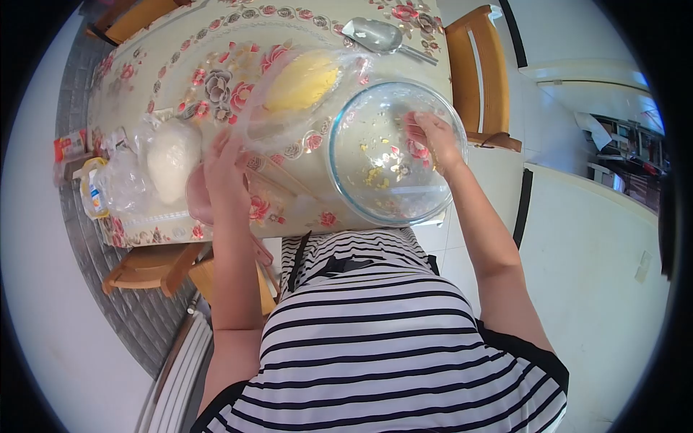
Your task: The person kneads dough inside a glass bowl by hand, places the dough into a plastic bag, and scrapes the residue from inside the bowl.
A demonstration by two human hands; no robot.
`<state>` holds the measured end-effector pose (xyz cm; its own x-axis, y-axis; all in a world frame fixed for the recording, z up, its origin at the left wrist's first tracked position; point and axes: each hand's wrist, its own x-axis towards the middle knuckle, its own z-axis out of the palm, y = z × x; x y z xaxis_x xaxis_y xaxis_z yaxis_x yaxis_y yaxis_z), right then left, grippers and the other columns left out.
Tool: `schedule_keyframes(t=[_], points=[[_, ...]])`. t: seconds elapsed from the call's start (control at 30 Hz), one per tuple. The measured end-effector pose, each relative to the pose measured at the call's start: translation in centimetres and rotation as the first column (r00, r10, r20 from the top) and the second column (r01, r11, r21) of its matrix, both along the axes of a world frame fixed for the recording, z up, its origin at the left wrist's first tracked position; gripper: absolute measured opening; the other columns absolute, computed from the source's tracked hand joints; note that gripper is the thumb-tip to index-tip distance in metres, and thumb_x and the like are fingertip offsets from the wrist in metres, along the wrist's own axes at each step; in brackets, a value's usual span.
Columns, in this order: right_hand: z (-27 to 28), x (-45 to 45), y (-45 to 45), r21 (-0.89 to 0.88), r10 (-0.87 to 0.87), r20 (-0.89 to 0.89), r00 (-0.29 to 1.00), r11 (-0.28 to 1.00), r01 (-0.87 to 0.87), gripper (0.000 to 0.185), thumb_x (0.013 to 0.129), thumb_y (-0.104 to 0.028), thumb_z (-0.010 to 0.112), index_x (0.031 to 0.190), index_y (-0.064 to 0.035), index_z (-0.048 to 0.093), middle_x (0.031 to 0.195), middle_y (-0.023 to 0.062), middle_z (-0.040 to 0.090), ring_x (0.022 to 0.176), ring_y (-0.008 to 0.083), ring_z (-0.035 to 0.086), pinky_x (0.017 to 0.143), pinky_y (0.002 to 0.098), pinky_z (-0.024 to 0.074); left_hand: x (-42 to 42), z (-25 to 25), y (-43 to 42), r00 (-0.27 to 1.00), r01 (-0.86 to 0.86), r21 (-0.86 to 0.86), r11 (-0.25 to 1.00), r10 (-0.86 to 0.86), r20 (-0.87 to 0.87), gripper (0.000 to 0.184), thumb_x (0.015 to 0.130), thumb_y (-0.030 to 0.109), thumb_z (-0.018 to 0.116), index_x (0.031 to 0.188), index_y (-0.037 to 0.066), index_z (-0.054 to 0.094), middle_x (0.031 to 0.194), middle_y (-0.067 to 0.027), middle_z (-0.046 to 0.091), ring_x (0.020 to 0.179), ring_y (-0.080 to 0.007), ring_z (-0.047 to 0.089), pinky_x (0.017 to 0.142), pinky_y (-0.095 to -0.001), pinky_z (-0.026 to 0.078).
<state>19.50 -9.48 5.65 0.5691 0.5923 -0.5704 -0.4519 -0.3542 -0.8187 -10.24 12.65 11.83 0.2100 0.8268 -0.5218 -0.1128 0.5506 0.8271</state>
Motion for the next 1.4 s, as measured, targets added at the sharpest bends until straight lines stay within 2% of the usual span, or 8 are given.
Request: schedule_keyframes(t=[0.27, 0.57, 0.83, 1.1, 1.17, 1.23, 1.33, 1.4], points=[[-10.8, 0.1, 1.8, 0.055, -0.096, 0.65, 0.754, 0.995, 0.08, 0.032, 0.1, -0.029, 0.057, 0.115, -0.0035, 0.068, 0.104, 0.0043, 0.068, 0.097, 0.0143, 0.062, 0.09, 0.0285, 0.048, 0.8, -0.5, -8.6, 0.994, -0.037, 0.147, 0.988, 0.052, -0.096, 0.03, 0.1, 0.016, 0.057, 0.127, 0.004, 0.057, 0.107, -0.0057, 0.062, 0.088, -0.0112, 0.06, 0.071, -0.0232, 0.049], [-4.4, -3.0, -0.9, -0.285, 0.893, 0.25, 0.375, 0.438, -0.853, 0.031, 0.098, -0.031, 0.06, 0.112, -0.0041, 0.069, 0.102, 0.0039, 0.069, 0.099, 0.0134, 0.063, 0.093, 0.0284, 0.0489, 2.2, -5.2, -13.3, 0.768, 0.447, -0.106, 0.888, -0.442, -0.463, 0.045, 0.098, 0.035, 0.062, 0.128, 0.001, 0.061, 0.094, -0.0021, 0.065, 0.076, -0.0084, 0.057, 0.066, -0.0246, 0.047], [-11.1, -2.1, 6.2, 0.136, 0.54, 0.233, 0.809, 0.805, -0.577, 0.03, 0.093, -0.031, 0.052, 0.089, -0.0043, 0.065, 0.087, 0.0085, 0.065, 0.083, 0.0201, 0.064, 0.08, 0.0341, 0.0498, 2.7, -7.8, -14.0, 0.576, 0.62, 0.042, 0.783, -0.419, -0.702, 0.035, 0.096, 0.035, 0.061, 0.098, 0.0, 0.067, 0.076, -0.0103, 0.066, 0.067, -0.0189, 0.06, 0.067, -0.0338, 0.048], [-3.9, -2.2, 0.8, -0.366, 0.963, -0.208, -0.171, -0.239, -0.9, 0.033, 0.092, -0.033, 0.056, 0.084, -0.004, 0.069, 0.078, 0.0063, 0.067, 0.079, 0.0185, 0.065, 0.081, 0.0332, 0.0516, 3.0, -7.5, -14.0, 0.632, 0.59, 0.021, 0.807, -0.445, -0.635, 0.034, 0.097, 0.034, 0.061, 0.09, 0.001, 0.061, 0.069, -0.0061, 0.06, 0.064, -0.0148, 0.057, 0.063, -0.0322, 0.047], [-4.8, -1.8, 4.1, -0.542, 0.71, 0.423, -0.563, -0.299, -0.785, 0.028, 0.091, -0.027, 0.056, 0.078, -0.0042, 0.066, 0.078, 0.0056, 0.066, 0.075, 0.0181, 0.063, 0.076, 0.0335, 0.0507, 3.1, -6.9, -14.0, 0.653, 0.592, -0.005, 0.806, -0.483, -0.583, 0.033, 0.097, 0.033, 0.061, 0.09, 0.001, 0.06, 0.068, -0.0051, 0.058, 0.06, -0.0127, 0.055, 0.06, -0.0304, 0.047], [-4.3, -3.9, 5.4, 0.141, 0.805, 0.043, 0.591, 0.581, -0.802, 0.024, 0.09, -0.022, 0.055, 0.075, -0.0059, 0.063, 0.076, 0.0064, 0.063, 0.07, 0.0207, 0.059, 0.069, 0.035, 0.0477, 3.0, -7.1, -14.0, 0.662, 0.589, 0.014, 0.808, -0.472, -0.582, 0.033, 0.097, 0.033, 0.061, 0.089, 0.002, 0.059, 0.068, -0.0053, 0.058, 0.059, -0.0127, 0.055, 0.059, -0.03, 0.047], [-10.5, -5.6, 6.9, -0.186, 0.754, 0.654, 0.065, 0.244, -0.952, 0.024, 0.09, -0.025, 0.054, 0.083, -0.0076, 0.067, 0.083, 0.0093, 0.066, 0.077, 0.0234, 0.062, 0.077, 0.036, 0.0501, 3.2, -6.9, -14.1, 0.657, 0.584, 0.018, 0.811, -0.46, -0.597, 0.033, 0.097, 0.034, 0.06, 0.088, 0.002, 0.058, 0.068, -0.0057, 0.058, 0.059, -0.0131, 0.055, 0.058, -0.0303, 0.047], [-7.7, -6.1, 3.9, -0.405, 0.95, 0.302, -0.082, 0.05, -0.913, 0.028, 0.09, -0.028, 0.052, 0.092, -0.0079, 0.07, 0.089, 0.0102, 0.068, 0.083, 0.0242, 0.063, 0.083, 0.0376, 0.0501, 3.2, -6.9, -14.2, 0.645, 0.59, 0.009, 0.807, -0.465, -0.606, 0.033, 0.097, 0.034, 0.06, 0.088, 0.002, 0.058, 0.069, -0.0058, 0.059, 0.06, -0.0135, 0.056, 0.059, -0.0309, 0.047]])
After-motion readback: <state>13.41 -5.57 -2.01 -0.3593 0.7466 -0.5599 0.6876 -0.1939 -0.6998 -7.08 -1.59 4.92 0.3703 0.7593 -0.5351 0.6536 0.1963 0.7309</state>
